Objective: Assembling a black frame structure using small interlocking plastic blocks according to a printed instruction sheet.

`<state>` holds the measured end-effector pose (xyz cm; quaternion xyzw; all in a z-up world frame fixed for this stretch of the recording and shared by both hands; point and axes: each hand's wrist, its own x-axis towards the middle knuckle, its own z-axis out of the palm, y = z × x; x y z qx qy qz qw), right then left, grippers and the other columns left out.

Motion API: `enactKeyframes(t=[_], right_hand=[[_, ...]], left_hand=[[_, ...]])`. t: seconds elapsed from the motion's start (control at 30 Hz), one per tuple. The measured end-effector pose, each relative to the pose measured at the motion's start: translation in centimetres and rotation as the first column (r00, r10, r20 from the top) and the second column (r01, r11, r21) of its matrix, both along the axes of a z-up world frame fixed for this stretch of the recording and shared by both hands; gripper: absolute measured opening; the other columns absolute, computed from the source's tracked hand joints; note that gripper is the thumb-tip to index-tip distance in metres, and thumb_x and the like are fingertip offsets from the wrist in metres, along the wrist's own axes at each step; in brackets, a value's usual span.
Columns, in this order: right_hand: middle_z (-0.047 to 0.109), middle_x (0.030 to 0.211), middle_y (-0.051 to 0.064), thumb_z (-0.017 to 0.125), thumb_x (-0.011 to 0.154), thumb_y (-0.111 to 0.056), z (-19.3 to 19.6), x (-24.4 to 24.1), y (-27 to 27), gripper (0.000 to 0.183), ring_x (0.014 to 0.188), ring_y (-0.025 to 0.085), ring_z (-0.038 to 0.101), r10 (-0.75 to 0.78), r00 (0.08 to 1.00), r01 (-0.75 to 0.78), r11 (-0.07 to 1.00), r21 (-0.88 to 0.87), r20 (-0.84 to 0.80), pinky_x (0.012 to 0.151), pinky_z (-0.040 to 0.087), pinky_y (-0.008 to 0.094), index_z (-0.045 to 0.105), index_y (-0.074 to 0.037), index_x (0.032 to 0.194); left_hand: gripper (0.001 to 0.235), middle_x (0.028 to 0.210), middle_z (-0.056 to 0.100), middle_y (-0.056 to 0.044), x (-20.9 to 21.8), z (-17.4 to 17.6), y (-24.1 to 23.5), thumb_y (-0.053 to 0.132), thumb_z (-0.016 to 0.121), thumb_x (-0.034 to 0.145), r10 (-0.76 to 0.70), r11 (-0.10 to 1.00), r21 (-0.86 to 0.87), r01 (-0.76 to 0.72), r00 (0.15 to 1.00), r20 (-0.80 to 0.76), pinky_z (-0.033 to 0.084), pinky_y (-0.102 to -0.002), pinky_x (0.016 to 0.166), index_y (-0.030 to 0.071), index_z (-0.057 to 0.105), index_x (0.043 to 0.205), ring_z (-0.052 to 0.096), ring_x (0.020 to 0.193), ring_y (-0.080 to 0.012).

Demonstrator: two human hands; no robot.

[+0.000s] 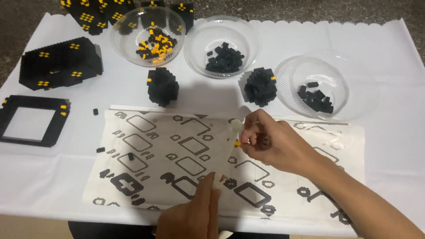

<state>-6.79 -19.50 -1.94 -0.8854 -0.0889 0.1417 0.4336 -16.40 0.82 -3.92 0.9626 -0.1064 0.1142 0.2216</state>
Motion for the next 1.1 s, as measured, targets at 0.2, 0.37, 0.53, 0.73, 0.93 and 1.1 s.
enactKeyframes(t=[0.2,0.37,0.53,0.73,0.93,1.1], right_hand=[[0.068,0.080,-0.004,0.072,0.077,-0.011,-0.2,0.1,-0.1,0.034,0.067,0.010,0.062,0.043,0.996,-0.040,0.998,-0.040,0.077,0.058,0.053,0.023,0.047,-0.014,0.099],[0.069,0.082,-0.004,0.071,0.075,-0.009,-0.1,0.0,-0.1,0.035,0.066,0.011,0.060,0.025,0.998,-0.023,0.999,-0.039,0.049,0.057,0.052,0.024,0.048,-0.014,0.100],[0.069,0.081,-0.002,0.071,0.077,-0.009,-0.2,0.1,-0.1,0.034,0.067,0.010,0.058,0.017,0.999,-0.017,1.000,0.007,0.032,0.057,0.052,0.022,0.046,-0.012,0.100],[0.068,0.079,-0.004,0.071,0.077,-0.010,-0.2,0.1,-0.2,0.032,0.068,0.010,0.060,0.041,0.998,-0.040,0.999,-0.022,0.045,0.060,0.053,0.023,0.046,-0.013,0.097],[0.070,0.081,-0.003,0.070,0.078,-0.007,-0.2,0.1,-0.2,0.031,0.065,0.010,0.058,0.047,0.997,-0.048,0.999,0.015,0.058,0.056,0.051,0.022,0.046,-0.012,0.097],[0.067,0.077,-0.004,0.070,0.078,-0.009,-0.1,0.2,-0.1,0.031,0.063,0.010,0.057,0.046,0.996,-0.046,0.999,-0.005,0.073,0.055,0.050,0.023,0.047,-0.013,0.097]], left_hand=[[0.032,0.033,0.043,0.004,0.0,0.1,0.2,0.034,0.045,0.091,-0.004,0.999,0.052,0.006,0.999,-0.049,0.034,-0.033,0.025,0.023,0.058,0.118,0.039,0.022,-0.0154],[0.045,0.043,0.055,0.005,-0.2,-2.4,0.6,0.038,0.049,0.088,-0.057,0.969,0.237,0.063,0.998,-0.034,0.039,-0.041,0.024,0.025,0.050,0.131,0.051,0.026,-0.0205],[0.045,0.035,0.030,0.003,0.4,-0.5,0.7,0.028,0.058,0.087,-0.086,0.995,0.054,0.079,0.986,0.140,0.032,-0.030,0.025,0.016,0.055,0.130,0.024,0.026,-0.0131],[0.043,0.039,0.034,0.004,0.3,-0.1,0.6,0.025,0.056,0.090,-0.113,0.994,0.037,0.107,0.965,0.237,0.029,-0.028,0.027,0.014,0.054,0.131,0.023,0.028,-0.0115],[0.041,0.039,0.032,0.004,0.5,-0.1,0.8,0.024,0.056,0.089,-0.110,0.994,0.024,0.107,0.963,0.246,0.030,-0.029,0.027,0.012,0.055,0.129,0.022,0.029,-0.0133],[0.041,0.041,0.041,0.004,0.6,-0.6,1.1,0.025,0.054,0.089,-0.125,0.991,-0.020,0.130,0.979,0.162,0.031,-0.030,0.027,0.014,0.056,0.129,0.029,0.027,-0.0135]])
